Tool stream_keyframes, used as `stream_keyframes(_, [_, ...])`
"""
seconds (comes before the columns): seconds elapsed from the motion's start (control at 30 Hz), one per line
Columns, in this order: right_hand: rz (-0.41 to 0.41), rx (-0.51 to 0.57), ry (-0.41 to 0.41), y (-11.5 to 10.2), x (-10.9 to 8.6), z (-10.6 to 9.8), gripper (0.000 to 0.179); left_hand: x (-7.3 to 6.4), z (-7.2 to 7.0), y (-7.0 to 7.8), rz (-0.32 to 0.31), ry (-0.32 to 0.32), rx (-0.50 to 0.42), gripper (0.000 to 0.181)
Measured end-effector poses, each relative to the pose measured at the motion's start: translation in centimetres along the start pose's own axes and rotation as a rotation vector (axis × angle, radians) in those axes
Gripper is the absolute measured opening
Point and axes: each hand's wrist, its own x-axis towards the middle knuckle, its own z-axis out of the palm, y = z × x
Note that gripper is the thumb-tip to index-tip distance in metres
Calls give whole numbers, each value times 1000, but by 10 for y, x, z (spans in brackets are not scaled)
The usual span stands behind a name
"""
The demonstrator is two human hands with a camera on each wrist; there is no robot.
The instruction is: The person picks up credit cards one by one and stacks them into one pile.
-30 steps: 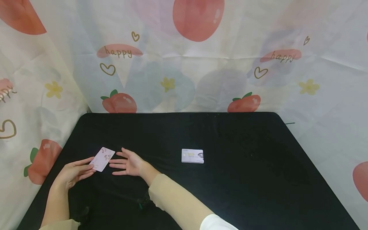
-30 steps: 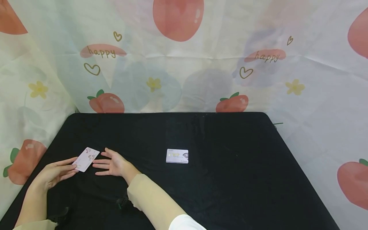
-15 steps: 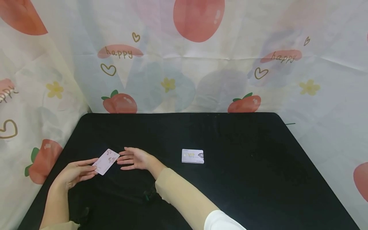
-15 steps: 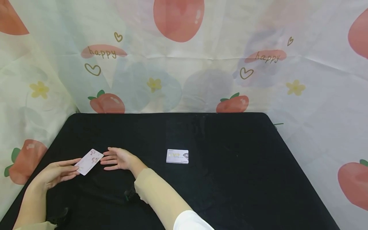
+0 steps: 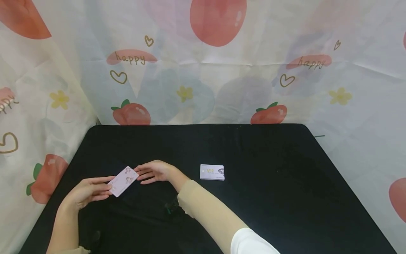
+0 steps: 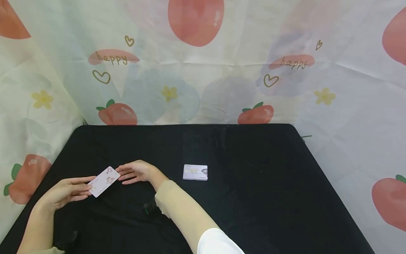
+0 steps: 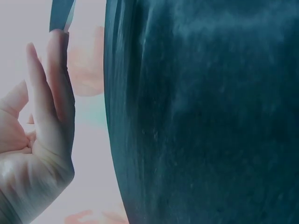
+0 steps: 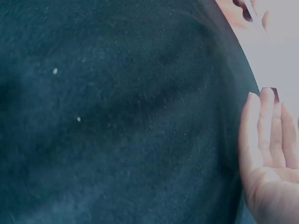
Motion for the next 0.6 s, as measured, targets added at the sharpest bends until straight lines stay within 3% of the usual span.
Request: stream_keyframes(0.6, [-23,-162,64,-4,-9,-14,30,9,19,-1,18,-23,41,23])
